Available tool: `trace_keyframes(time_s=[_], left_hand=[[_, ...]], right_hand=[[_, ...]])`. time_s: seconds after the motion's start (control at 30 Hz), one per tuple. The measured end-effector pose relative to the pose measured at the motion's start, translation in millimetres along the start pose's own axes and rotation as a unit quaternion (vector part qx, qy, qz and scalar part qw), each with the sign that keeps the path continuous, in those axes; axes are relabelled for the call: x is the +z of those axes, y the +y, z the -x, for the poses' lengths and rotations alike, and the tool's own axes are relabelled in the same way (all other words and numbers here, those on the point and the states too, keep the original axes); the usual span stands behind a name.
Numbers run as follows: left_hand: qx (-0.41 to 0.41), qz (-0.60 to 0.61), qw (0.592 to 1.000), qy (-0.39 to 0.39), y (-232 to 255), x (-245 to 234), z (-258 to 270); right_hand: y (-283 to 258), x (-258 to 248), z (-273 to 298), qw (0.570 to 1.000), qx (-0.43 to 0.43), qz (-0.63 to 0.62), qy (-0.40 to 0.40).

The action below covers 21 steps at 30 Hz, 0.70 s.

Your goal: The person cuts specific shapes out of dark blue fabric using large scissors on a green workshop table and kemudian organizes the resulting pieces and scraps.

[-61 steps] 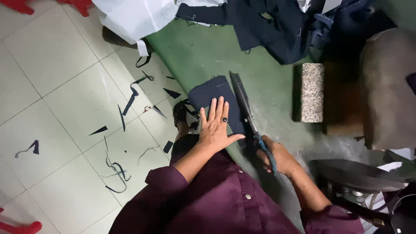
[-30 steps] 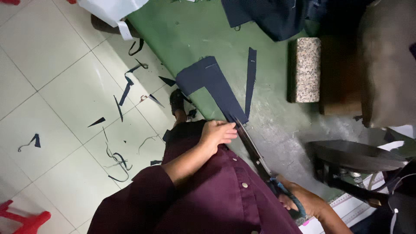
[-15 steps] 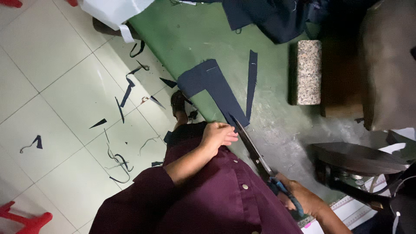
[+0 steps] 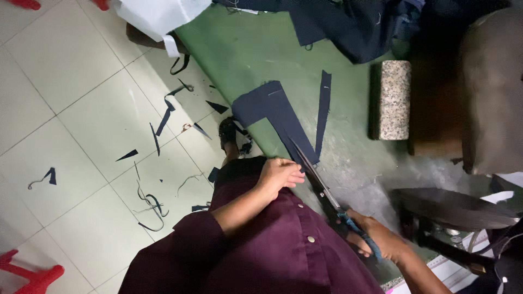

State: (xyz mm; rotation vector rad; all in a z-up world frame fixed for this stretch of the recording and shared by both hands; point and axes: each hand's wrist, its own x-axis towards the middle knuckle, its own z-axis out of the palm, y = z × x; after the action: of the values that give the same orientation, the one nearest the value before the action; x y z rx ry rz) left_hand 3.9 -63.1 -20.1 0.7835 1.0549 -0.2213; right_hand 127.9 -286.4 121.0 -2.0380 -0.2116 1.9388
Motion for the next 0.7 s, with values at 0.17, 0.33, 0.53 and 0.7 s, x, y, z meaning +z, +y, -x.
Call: trace_keyframes(time_s=[0.17, 0.33, 0.53, 0.7], left_hand=[[0.004, 0.003, 1.000, -0.003, 0.6, -2.0, 0.6], [0.023, 0.015, 0.999, -0.027, -19.1, -4.7, -19.3], [0.005, 0.009, 1.000, -0.020, -3.9, -4.6, -4.0], [0.028, 0.003, 0.993, -0.113, -42.8, -17.1, -44.5]], right_hand=[[17.8, -14.1, -17.3, 0.994, -0.048, 0.048, -0.089], [0.2, -5.7, -37.3, 0.993, -0.056, 0.076, -0.066], [-48.5, -3.0, -19.0, 0.998, 0.039, 0.052, -0.014], [4.9, -6.9, -78.5, 0.981, -0.187, 0.044, -0.033]])
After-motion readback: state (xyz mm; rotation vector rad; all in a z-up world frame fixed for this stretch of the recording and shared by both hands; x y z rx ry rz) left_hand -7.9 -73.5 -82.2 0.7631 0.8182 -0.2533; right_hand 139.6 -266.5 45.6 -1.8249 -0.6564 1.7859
